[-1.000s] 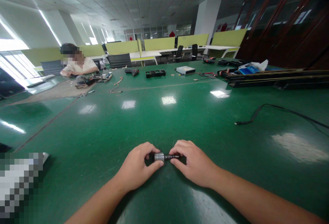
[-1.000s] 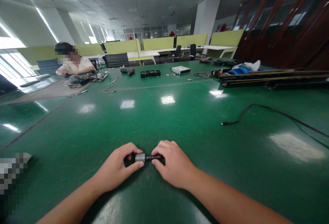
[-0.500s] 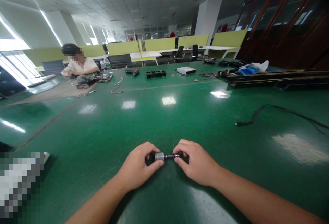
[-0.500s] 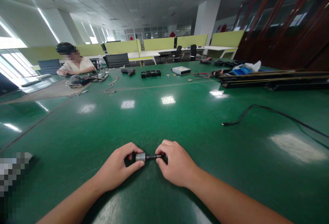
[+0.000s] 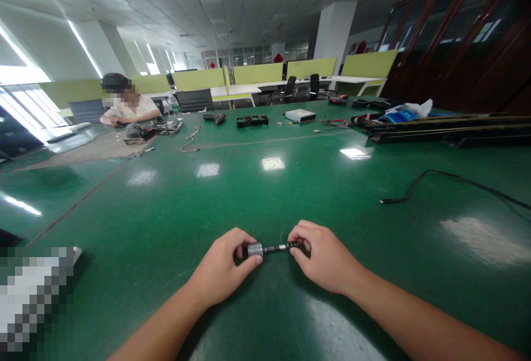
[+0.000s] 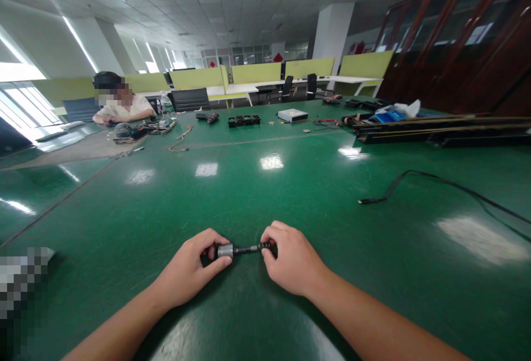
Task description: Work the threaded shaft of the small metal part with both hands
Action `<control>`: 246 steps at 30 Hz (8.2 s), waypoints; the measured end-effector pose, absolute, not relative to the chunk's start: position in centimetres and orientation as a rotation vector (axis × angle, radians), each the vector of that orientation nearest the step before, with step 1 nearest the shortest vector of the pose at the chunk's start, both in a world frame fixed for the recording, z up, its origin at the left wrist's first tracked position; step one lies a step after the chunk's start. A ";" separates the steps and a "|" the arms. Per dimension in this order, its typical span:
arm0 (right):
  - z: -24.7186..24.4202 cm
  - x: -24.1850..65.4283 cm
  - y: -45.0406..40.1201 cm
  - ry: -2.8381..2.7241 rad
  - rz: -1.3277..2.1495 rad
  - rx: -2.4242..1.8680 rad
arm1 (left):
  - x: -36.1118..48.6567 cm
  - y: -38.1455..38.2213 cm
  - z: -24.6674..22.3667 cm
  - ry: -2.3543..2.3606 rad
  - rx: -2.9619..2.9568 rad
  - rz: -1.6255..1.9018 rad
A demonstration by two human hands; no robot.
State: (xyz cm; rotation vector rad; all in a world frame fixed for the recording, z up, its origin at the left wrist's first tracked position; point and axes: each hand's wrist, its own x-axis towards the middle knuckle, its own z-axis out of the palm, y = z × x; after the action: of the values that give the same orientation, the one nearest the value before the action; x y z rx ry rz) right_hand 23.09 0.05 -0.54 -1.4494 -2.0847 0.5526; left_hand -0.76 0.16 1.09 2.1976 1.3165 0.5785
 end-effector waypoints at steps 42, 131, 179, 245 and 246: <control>-0.9 22.0 -0.2 -2.117 0.772 -1.148 | -0.6 0.2 1.1 1.342 2.193 0.580; -0.6 21.8 4.7 -2.290 0.742 -1.064 | -1.5 0.8 0.5 1.444 2.200 0.590; -0.8 20.9 4.0 -2.191 0.810 -0.986 | -1.4 0.7 0.5 1.430 2.207 0.577; -1.1 20.9 4.1 -2.295 0.717 -0.916 | -1.1 0.5 1.1 1.458 2.208 0.545; -1.0 20.9 4.1 -2.295 0.714 -0.921 | -1.1 0.5 1.1 1.459 2.206 0.541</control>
State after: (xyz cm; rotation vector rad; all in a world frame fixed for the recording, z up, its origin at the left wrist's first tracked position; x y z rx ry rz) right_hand 20.88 4.07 -1.05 -0.9206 -2.2948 0.7137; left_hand -1.09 0.47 1.14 2.2061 1.4589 0.5413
